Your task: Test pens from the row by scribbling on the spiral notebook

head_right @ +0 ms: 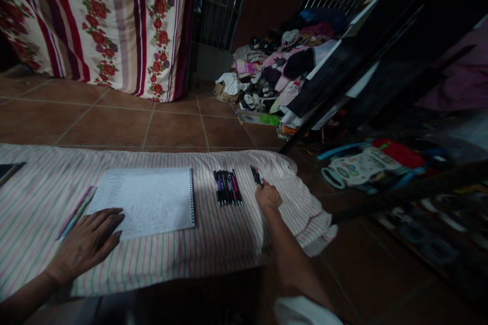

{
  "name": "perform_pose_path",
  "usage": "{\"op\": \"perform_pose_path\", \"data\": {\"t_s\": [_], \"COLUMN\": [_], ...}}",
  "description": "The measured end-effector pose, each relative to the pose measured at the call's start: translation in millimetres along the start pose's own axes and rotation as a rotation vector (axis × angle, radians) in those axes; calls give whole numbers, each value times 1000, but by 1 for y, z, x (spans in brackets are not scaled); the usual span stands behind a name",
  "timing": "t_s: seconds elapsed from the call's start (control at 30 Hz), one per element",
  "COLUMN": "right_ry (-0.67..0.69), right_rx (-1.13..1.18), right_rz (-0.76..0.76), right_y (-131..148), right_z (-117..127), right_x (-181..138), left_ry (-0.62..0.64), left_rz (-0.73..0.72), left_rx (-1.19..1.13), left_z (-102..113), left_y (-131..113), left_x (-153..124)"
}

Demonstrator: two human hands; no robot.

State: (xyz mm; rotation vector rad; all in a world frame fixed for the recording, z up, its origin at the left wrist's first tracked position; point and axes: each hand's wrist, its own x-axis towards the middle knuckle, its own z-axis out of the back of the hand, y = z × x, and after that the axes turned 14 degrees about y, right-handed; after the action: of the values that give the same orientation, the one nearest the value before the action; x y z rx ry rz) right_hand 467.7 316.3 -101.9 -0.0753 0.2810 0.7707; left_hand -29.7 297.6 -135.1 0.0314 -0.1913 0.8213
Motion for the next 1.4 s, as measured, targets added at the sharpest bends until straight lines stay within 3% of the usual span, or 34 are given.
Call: {"op": "perform_pose_path", "data": {"t_s": [0.47,0.6,0.77,0.9,1.07,1.27,1.4], "right_ry": [-193,-175,-132,-81,-27,-193,-280], "right_rx": [130,162,381,450,428,248,164], "right_rz": [159,370,746,922,1093,1349,1386], "right_y": [15,45,76,87,111,140,145], "right_z": [-7,-16,-51,-76,-87,-106,-126], "right_x": [-27,-50,-102,-143,-179,-213,-219], "left_ry": [51,94,113,120,101,56,13], "left_rz": [53,82,118,122,130,126,166], "left_rx": [-42,-89,-142,-170,-175,-176,-174], "left_z": [5,10,14,14,14,14,15], "left_y": [-3,-7,-9,-9,-9,-9,-10], "left_x": [0,1,3,3,1,0,-2]}}
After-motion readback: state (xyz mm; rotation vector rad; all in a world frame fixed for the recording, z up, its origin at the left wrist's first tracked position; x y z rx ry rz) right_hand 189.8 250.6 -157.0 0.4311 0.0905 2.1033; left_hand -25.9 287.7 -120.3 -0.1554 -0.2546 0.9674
